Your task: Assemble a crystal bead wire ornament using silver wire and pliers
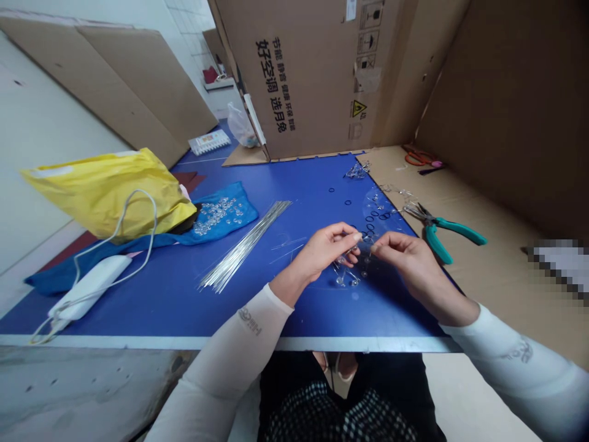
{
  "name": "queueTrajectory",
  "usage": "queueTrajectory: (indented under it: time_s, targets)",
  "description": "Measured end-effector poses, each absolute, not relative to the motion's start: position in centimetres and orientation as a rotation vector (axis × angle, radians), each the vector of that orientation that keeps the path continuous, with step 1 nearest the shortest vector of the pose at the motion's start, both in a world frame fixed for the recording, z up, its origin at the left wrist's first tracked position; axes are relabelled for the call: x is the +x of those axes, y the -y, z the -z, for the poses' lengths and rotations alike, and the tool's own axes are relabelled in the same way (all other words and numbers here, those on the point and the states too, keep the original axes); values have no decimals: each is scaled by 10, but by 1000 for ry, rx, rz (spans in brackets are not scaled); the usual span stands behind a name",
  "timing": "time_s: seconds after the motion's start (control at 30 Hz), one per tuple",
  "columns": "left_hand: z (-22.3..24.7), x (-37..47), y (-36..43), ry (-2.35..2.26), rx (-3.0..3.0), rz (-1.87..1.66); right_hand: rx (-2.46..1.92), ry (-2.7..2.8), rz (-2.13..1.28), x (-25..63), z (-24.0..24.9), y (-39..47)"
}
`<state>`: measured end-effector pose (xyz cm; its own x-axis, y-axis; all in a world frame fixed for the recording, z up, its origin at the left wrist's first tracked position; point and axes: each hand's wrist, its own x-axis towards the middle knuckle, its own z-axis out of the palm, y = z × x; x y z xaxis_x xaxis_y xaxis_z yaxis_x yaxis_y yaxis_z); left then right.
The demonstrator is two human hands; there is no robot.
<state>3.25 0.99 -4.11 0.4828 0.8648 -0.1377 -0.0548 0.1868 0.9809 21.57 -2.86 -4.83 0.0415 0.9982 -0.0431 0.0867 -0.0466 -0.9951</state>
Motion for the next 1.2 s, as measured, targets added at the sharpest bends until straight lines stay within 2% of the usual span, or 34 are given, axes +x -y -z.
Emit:
queueTrajectory:
  time_s: [0.33, 0.73, 1.2]
  targets:
    - [41, 35, -8, -887, 1253, -775, -1332, 1217, -1237, 214, 49, 29]
    - [48, 31, -14, -831, 1209, -710, -1352, 1411, -993, 215, 42, 36]
    - [41, 30, -12, -808, 1155, -648, -1308, 1356, -1136, 226, 57, 28]
